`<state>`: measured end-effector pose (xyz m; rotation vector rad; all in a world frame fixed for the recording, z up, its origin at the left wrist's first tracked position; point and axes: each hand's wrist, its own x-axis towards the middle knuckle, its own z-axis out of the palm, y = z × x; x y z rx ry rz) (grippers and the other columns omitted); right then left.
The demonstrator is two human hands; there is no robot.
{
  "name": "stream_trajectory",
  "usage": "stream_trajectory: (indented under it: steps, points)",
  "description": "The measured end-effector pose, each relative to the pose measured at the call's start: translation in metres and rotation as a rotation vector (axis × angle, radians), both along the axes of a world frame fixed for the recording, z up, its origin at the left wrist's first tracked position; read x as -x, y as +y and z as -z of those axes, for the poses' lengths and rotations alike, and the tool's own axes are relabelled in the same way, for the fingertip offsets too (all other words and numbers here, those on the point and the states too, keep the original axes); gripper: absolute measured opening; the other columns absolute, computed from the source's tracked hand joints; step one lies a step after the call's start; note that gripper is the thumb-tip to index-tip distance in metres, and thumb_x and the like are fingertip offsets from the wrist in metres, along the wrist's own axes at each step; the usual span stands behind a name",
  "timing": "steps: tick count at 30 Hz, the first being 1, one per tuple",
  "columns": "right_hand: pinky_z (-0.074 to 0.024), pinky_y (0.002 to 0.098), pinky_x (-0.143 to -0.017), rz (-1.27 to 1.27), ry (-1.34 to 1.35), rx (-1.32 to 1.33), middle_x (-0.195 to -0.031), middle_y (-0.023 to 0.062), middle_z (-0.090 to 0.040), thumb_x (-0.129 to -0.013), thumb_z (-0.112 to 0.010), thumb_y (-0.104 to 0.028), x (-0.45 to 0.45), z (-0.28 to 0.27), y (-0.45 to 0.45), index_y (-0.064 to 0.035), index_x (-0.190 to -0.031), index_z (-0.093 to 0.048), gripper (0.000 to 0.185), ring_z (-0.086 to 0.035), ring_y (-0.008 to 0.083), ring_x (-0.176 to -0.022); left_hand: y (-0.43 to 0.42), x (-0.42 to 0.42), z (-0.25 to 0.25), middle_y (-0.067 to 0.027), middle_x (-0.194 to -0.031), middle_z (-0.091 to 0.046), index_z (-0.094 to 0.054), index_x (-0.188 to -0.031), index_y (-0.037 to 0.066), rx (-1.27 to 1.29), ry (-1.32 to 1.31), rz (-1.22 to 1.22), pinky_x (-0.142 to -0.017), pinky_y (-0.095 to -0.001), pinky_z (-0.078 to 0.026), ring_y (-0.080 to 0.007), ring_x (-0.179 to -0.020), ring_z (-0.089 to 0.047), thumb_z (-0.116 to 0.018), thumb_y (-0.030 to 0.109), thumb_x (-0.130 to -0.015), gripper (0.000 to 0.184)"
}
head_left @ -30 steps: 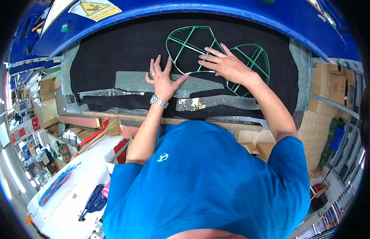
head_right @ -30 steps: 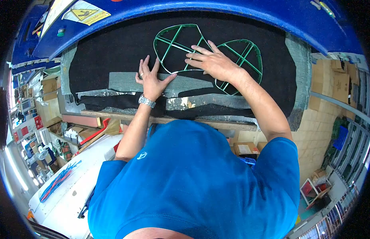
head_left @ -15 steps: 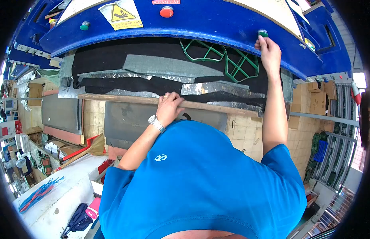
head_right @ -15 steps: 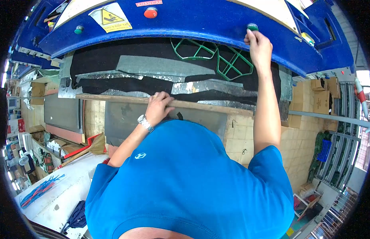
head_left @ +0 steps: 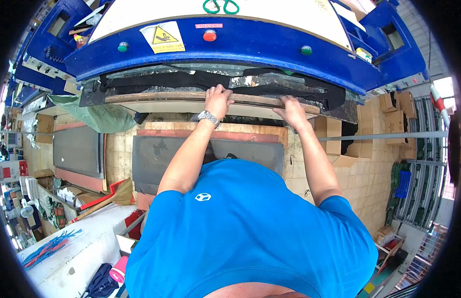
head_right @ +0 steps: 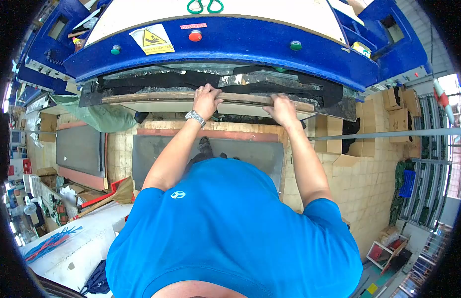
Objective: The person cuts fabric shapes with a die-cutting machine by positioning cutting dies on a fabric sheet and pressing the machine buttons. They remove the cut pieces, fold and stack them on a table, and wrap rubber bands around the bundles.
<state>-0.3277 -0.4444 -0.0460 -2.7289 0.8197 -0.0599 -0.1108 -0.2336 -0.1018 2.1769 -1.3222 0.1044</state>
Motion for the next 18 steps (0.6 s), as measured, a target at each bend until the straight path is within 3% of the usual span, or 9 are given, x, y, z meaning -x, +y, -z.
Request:
stream_trajectory:
  steps: [2,3,5,9,10,11,14,18]
  points:
    - [-0.0437,0.0552,-0.106,0.081,0.064,0.130,-0.137,0.0146,-0.058,-0.085,-0.078,-0.033,0.001,0.008,0.008,-0.0089,-0.129,-0.064,0.052,-0.053,0.0334,-0.131,-0.004,0.001,-0.006,-0.0093,-0.105,-0.059,-0.073,-0.113,0.013,-0.122,0.006,-0.021,-0.095,-0.0451,-0.044,-0.0319,-0.103,-0.055,-0.077,0.021,-0.082,0.032]
    - [-0.0437,0.0552,-0.106,0.090,0.059,0.131,-0.137,0.0146,-0.058,-0.085,-0.078,-0.033,0.003,0.013,0.008,-0.0089,-0.129,-0.064,0.052,-0.053,0.0334,-0.131,-0.005,0.000,-0.004,-0.0093,-0.105,-0.059,-0.073,-0.113,0.013,-0.120,0.000,-0.012,-0.095,-0.0451,-0.044,-0.0319,-0.103,-0.055,-0.077,0.021,-0.082,0.032]
    - [-0.0366,0.0669,-0.106,0.103,0.064,0.052,-0.139,0.0147,-0.056,-0.086,-0.077,-0.034,-0.001,0.020,0.005,-0.0102,-0.136,-0.059,0.059,-0.049,0.0336,-0.134,-0.006,-0.005,-0.003,-0.0100,-0.110,-0.058,-0.071,-0.112,0.013,-0.181,-0.009,-0.001,-0.097,-0.0463,-0.042,-0.0320,-0.109,-0.055,-0.075,0.020,-0.084,0.029]
    - [-0.0339,0.0659,-0.112,0.166,0.127,0.058,-0.151,0.0150,-0.047,-0.086,-0.077,-0.032,-0.008,0.014,0.012,-0.0096,-0.138,-0.057,0.061,-0.045,0.0327,-0.141,-0.013,-0.010,-0.009,-0.0109,-0.113,-0.058,-0.070,-0.114,0.014,-0.279,-0.013,-0.009,-0.097,-0.0479,-0.044,-0.0336,-0.113,-0.055,-0.074,0.019,-0.085,0.030]
    - [-0.0358,0.0600,-0.114,0.178,0.121,0.036,-0.152,0.0179,-0.046,-0.086,-0.078,-0.032,-0.010,0.015,0.012,-0.0074,-0.141,-0.053,0.065,-0.044,0.0342,-0.141,-0.013,-0.011,-0.009,-0.0108,-0.115,-0.058,-0.069,-0.115,0.014,-0.289,-0.011,-0.006,-0.097,-0.0483,-0.045,-0.0341,-0.115,-0.055,-0.074,0.020,-0.085,0.031]
    - [-0.0358,0.0600,-0.114,0.184,0.112,0.036,-0.152,0.0179,-0.046,-0.086,-0.078,-0.032,-0.011,0.016,0.011,-0.0074,-0.141,-0.053,0.065,-0.044,0.0342,-0.141,-0.014,-0.012,-0.010,-0.0108,-0.115,-0.058,-0.069,-0.115,0.014,-0.287,-0.020,-0.001,-0.097,-0.0483,-0.045,-0.0341,-0.115,-0.055,-0.074,0.020,-0.085,0.031]
    - [-0.0460,0.0469,-0.109,0.140,0.066,0.068,-0.143,0.0195,-0.052,-0.084,-0.079,-0.029,-0.013,0.023,0.007,-0.0032,-0.133,-0.057,0.060,-0.049,0.0353,-0.135,-0.014,-0.012,-0.011,-0.0120,-0.111,-0.060,-0.070,-0.116,0.013,-0.271,-0.089,-0.006,-0.094,-0.0466,-0.049,-0.0345,-0.106,-0.058,-0.076,0.017,-0.083,0.033]
    - [-0.0470,0.0465,-0.108,0.149,0.072,0.043,-0.140,0.0199,-0.054,-0.082,-0.081,-0.030,-0.010,0.013,0.012,-0.0027,-0.130,-0.058,0.060,-0.050,0.0356,-0.134,-0.011,-0.010,-0.012,-0.0116,-0.113,-0.059,-0.070,-0.115,0.013,-0.291,-0.064,-0.001,-0.095,-0.0478,-0.048,-0.0346,-0.111,-0.056,-0.075,0.018,-0.084,0.031]
